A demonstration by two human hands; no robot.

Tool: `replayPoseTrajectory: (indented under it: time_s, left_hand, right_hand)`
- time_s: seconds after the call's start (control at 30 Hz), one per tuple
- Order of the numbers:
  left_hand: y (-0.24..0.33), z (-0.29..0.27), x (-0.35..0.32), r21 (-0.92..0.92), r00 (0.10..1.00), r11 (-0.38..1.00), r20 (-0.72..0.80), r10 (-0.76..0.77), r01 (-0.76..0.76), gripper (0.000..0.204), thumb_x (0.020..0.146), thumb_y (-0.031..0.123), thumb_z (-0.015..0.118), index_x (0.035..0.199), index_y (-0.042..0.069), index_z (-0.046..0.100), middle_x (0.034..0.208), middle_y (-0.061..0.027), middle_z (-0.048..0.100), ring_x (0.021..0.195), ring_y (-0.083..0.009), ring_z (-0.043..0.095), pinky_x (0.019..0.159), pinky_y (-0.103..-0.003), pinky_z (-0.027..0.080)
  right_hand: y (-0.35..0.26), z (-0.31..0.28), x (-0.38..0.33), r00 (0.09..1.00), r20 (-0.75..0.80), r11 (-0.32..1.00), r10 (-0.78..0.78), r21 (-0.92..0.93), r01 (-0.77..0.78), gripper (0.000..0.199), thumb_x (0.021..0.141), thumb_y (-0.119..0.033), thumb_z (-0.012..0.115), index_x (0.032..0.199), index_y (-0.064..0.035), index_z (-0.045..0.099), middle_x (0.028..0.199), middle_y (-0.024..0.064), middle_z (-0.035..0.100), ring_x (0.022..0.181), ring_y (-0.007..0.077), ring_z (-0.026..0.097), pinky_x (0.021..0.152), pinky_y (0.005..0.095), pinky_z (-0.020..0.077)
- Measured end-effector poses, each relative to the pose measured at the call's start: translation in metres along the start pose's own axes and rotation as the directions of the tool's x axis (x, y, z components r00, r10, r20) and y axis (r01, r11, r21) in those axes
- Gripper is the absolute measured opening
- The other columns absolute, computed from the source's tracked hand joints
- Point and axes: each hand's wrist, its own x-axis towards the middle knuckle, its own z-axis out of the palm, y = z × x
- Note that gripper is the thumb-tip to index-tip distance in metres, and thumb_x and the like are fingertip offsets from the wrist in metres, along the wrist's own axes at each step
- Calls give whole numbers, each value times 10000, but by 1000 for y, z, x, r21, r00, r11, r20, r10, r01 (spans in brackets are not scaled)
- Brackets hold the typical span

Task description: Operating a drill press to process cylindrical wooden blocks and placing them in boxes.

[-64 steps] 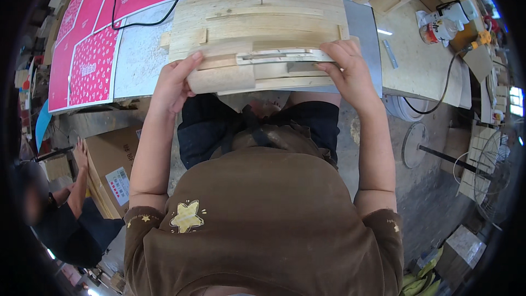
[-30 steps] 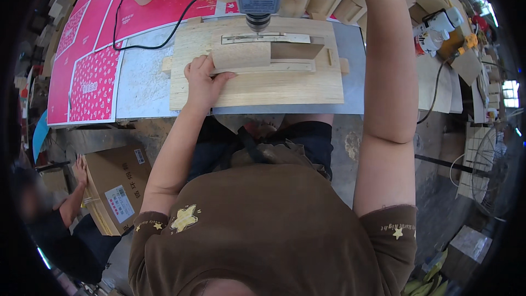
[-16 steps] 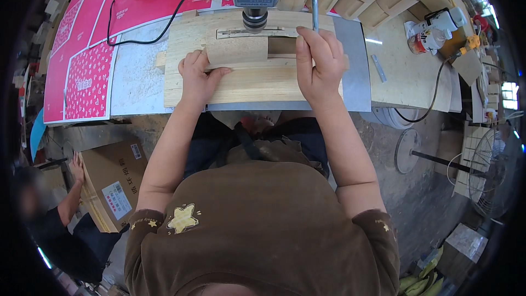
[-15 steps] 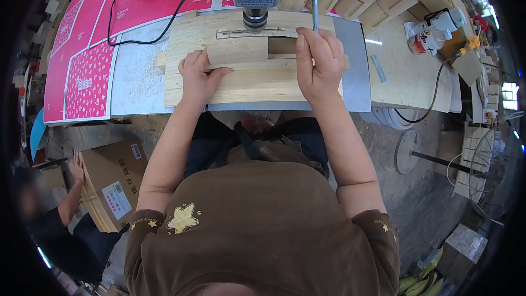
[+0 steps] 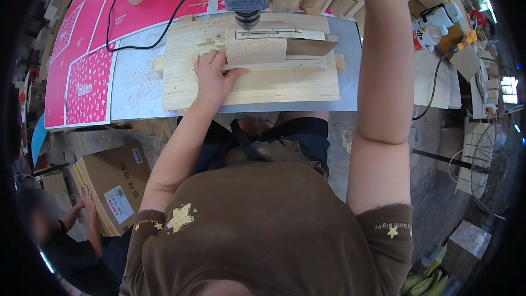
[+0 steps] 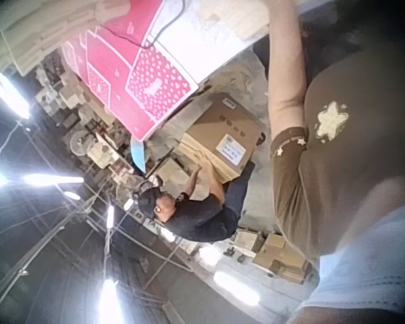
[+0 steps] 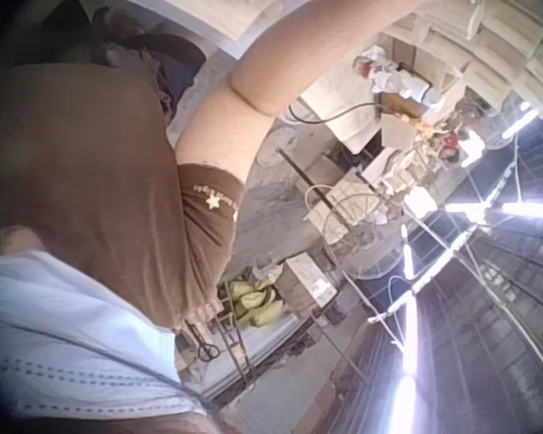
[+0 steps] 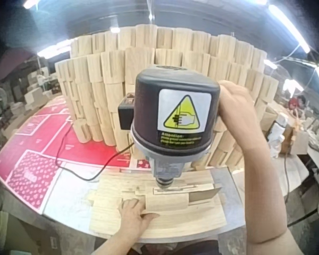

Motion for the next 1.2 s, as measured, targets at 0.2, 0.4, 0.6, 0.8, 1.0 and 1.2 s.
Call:
replayPoseTrajectory:
  time_s: [0.2,0.4,0.6,0.8,1.0,1.2]
  left_hand:
    - [-2,-2,-1,-2,1000,1000,15,-1,1,646,600,316,758,1183,123,559,778,-13,507,823,-216,478,881,-398,290]
    - [-1,-1,-1,-5,1000,1000,13,2,-2,648,604,303,760,1191,124,555,786,-13,513,829,-218,478,884,-405,288]
    - [-2,-2,-2,0,1000,1000,19,-20,20,651,601,301,764,1190,117,557,802,-13,532,844,-217,486,888,-405,284]
    - [1,-5,3,-95,994,992,69,-82,88,622,571,293,789,1131,101,601,817,-23,541,880,-205,499,890,-397,277]
    - [0,5,6,-286,978,935,53,-203,210,562,520,305,812,1007,80,643,897,-36,555,889,-218,523,891,-388,277]
    - [-6,-15,8,-497,991,857,65,-118,134,421,527,79,812,898,9,629,882,-66,515,762,-174,534,650,-267,469]
  right_hand:
    - [41,15,-141,924,-23,850,-382,-402,341,200,894,-116,497,836,30,621,626,21,515,569,83,472,534,220,359]
    - [120,67,-156,770,-176,784,-614,-248,569,80,780,-41,611,856,-22,624,654,70,542,591,225,509,577,305,396]
    - [68,33,-140,814,-119,796,-569,-328,508,100,844,-89,554,859,-6,608,666,61,545,568,181,484,539,288,385]
    - [16,27,-24,800,-184,784,-571,-411,465,365,874,-257,444,874,71,602,703,73,576,677,133,521,605,252,398]
    - [74,-2,-32,954,56,938,-293,-174,298,253,910,-224,508,985,2,594,803,24,559,749,101,512,683,254,406]
    - [162,1,-148,933,348,878,91,-471,90,343,782,-105,655,1074,37,545,1010,120,579,954,211,542,856,310,412]
